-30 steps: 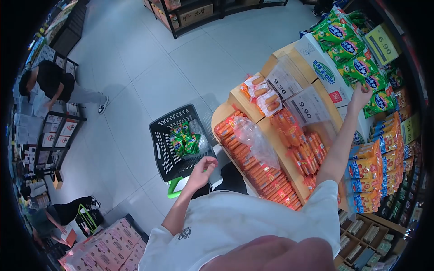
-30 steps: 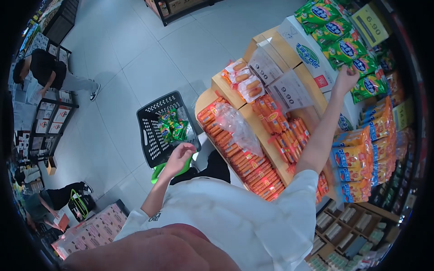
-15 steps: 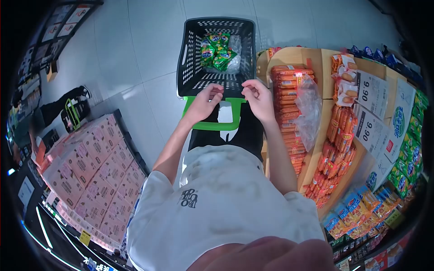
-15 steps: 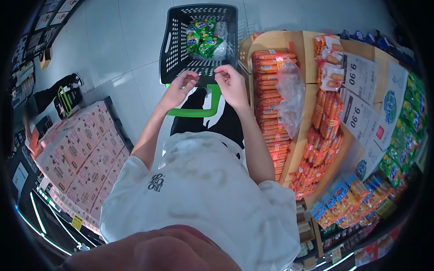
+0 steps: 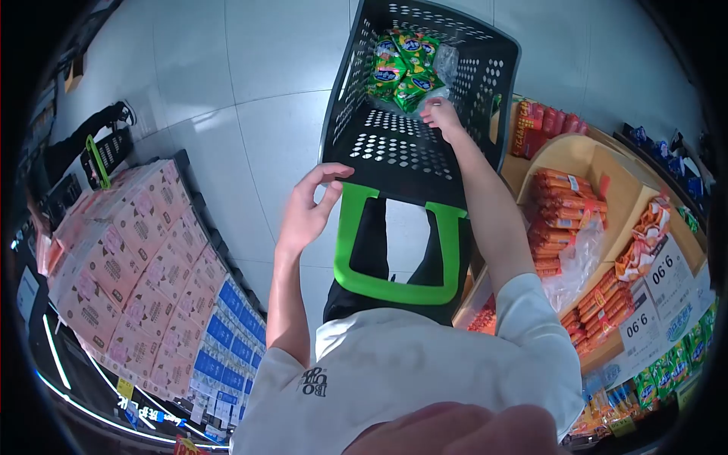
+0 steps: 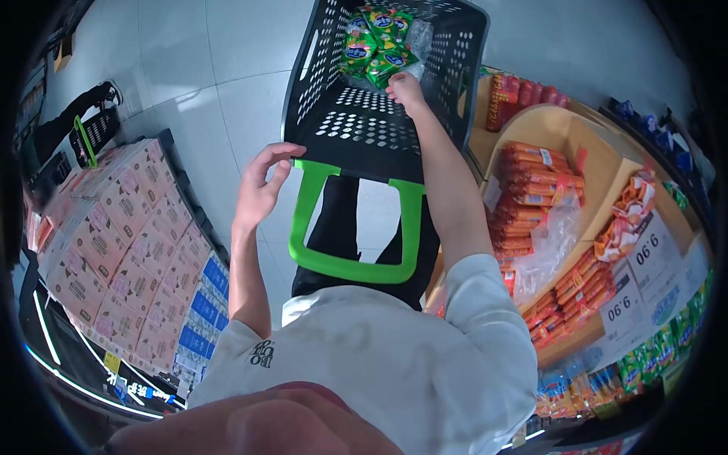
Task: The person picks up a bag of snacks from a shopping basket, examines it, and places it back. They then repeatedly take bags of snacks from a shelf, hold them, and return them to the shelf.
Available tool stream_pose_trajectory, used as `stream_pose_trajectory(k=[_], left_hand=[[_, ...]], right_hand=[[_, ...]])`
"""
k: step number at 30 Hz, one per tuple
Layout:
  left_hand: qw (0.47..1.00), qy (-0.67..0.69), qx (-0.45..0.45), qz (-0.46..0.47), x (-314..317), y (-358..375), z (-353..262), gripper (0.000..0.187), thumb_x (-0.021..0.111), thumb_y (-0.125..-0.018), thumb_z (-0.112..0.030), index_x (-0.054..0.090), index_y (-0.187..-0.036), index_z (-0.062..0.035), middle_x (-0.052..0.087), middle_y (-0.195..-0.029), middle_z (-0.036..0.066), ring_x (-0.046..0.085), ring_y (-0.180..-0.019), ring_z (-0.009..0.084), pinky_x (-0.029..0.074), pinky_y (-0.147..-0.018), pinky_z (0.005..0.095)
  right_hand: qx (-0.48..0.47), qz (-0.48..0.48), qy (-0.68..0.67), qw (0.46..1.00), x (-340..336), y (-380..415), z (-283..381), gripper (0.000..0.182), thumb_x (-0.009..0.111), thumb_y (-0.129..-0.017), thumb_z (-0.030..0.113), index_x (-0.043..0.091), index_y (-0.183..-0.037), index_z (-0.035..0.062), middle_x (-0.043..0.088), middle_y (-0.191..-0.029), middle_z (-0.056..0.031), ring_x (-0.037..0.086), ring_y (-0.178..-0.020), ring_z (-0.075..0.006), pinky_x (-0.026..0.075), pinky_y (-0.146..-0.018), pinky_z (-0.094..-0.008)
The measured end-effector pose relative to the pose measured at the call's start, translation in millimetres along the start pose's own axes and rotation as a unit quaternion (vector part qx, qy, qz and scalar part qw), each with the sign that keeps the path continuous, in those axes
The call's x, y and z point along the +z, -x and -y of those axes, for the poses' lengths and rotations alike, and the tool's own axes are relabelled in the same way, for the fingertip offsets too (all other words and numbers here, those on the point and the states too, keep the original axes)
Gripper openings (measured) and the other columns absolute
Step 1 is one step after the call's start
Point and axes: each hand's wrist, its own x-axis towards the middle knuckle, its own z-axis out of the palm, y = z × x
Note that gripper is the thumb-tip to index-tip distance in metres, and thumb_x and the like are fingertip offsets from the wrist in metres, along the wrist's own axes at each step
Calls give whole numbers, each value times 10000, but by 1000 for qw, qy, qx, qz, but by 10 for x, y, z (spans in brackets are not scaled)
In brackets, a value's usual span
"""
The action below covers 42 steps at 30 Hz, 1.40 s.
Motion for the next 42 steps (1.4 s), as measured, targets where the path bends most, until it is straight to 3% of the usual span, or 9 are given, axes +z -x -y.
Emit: stream_pose_trajectory(k=[12, 21, 28, 30, 32, 35, 38, 39, 42], left_hand=[[994, 110, -7, -24, 353, -304, 885, 233, 539, -965, -187, 600, -1122, -26, 652, -1110, 107, 598, -1070, 222, 436, -941, 351], [992, 120, -20, -43, 377, -281, 911, 283, 488, -1001, -247, 576, -1129, -11, 641, -1115, 117, 583, -1083, 205, 435, -944, 336], [998, 35, -33, -29, 186, -226, 246, 290, 463, -1014, -239, 568, -1150, -6, 640, -1118, 110, 582, -1054, 190, 428, -946, 320], [1000, 19, -9, -5, 173, -225, -116, 314, 452, -1018, -244, 561, -1177, 4, 646, -1103, 102, 581, -1055, 193, 418, -957, 319], [999, 44, -3, 21, 262, -166, -489, 325, 456, -1017, -246, 561, -1179, 15, 646, -1106, 105, 581, -1054, 192, 417, -960, 320], [953, 276, -32, 117, 611, 102, -979, 598, 418, -999, -449, 370, -1362, 23, 566, -1261, 153, 567, -1145, 242, 433, -968, 371], [889, 431, 36, 150, 953, 410, -1410, 625, 415, -989, -482, 312, -1398, -22, 479, -1352, 146, 560, -1143, 255, 463, -919, 400], [892, 430, 75, 118, 1012, 476, -1577, 549, 400, -999, -461, 365, -1347, -38, 515, -1281, 116, 568, -1097, 225, 476, -882, 399], [873, 477, 67, 80, 1035, 902, -2092, 351, 442, -1015, -241, 403, -1296, -34, 547, -1199, 85, 570, -1047, 176, 465, -888, 356]], right_hand=[[187, -14, -299, 936, 465, -1812, -56, 448, 364, -1015, 398, 500, -1199, 12, 673, -1083, -153, 405, -499, -97, 459, -520, -296], [138, -80, -481, 862, 295, -1706, 46, 118, 422, -989, 166, 467, -992, 57, 633, -1072, -134, 695, -850, -262, 297, -422, -239], [-62, -172, -354, 917, 58, -145, 588, 135, 387, -993, 139, 435, -1000, 13, 582, -1002, -116, 712, -900, -263, 242, -360, -236], [-139, -167, -383, 898, -2, 606, 704, 104, 394, -981, 145, 443, -991, 52, 645, -944, -148, 683, -653, -149, 225, -358, -239], [-144, -107, -402, 898, -147, 1649, 933, 55, 404, -966, 165, 427, -935, 125, 697, -889, -245, 251, -388, -44, 188, -346, -218], [-228, -17, -416, 880, -260, 3181, 1077, 123, 393, -1008, 203, 409, -930, 109, 685, -942, -241, 417, -412, -43, 228, -354, -186], [-311, 26, -375, 873, -243, 4242, 928, 177, 413, -1008, 193, 480, -1082, 47, 653, -911, -127, 664, -788, -142, 383, -453, -200], [-318, 7, -376, 870, -181, 4536, 926, 178, 431, -1005, 217, 481, -981, 48, 677, -836, -155, 488, -505, -67, 377, -456, -187], [-349, 34, -316, 882, -179, 5195, 886, 160, 513, -974, 178, 522, -1024, 26, 657, -959, -92, 587, -684, -79, 438, -550, -201]])
